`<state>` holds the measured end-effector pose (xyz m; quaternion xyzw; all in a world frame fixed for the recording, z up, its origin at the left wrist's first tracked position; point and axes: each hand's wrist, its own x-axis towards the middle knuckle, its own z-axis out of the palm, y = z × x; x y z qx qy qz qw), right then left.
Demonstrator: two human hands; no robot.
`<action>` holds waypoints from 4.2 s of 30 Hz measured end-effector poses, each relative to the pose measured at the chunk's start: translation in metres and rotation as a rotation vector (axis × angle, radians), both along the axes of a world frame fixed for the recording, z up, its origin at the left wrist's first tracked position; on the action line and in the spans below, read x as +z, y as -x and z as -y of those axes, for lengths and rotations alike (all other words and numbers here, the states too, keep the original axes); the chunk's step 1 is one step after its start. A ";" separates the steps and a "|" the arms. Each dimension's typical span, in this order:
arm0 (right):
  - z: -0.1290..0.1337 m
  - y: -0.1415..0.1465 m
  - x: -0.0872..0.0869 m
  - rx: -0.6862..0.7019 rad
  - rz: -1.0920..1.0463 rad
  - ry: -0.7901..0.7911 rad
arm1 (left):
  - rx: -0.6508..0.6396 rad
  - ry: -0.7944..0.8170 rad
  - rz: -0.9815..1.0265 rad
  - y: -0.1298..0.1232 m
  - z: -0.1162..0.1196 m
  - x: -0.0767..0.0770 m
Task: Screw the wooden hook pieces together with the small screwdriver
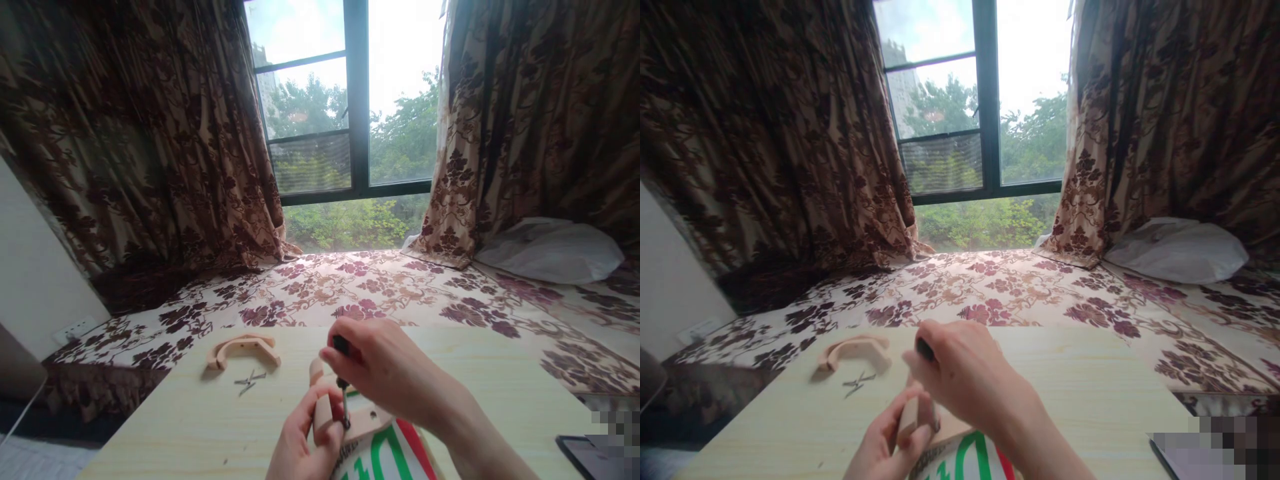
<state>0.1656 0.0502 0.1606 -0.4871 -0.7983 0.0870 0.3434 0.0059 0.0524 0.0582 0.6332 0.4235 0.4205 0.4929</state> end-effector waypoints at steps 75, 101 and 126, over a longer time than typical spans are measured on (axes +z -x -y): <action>0.003 -0.006 0.007 0.179 0.001 0.003 | -0.026 0.109 -0.019 -0.004 0.010 0.019; 0.004 -0.007 0.007 0.169 0.052 0.028 | 0.204 0.112 0.175 -0.007 0.020 -0.015; 0.004 -0.002 0.004 0.014 0.123 0.018 | 0.040 0.180 0.201 -0.003 0.021 -0.009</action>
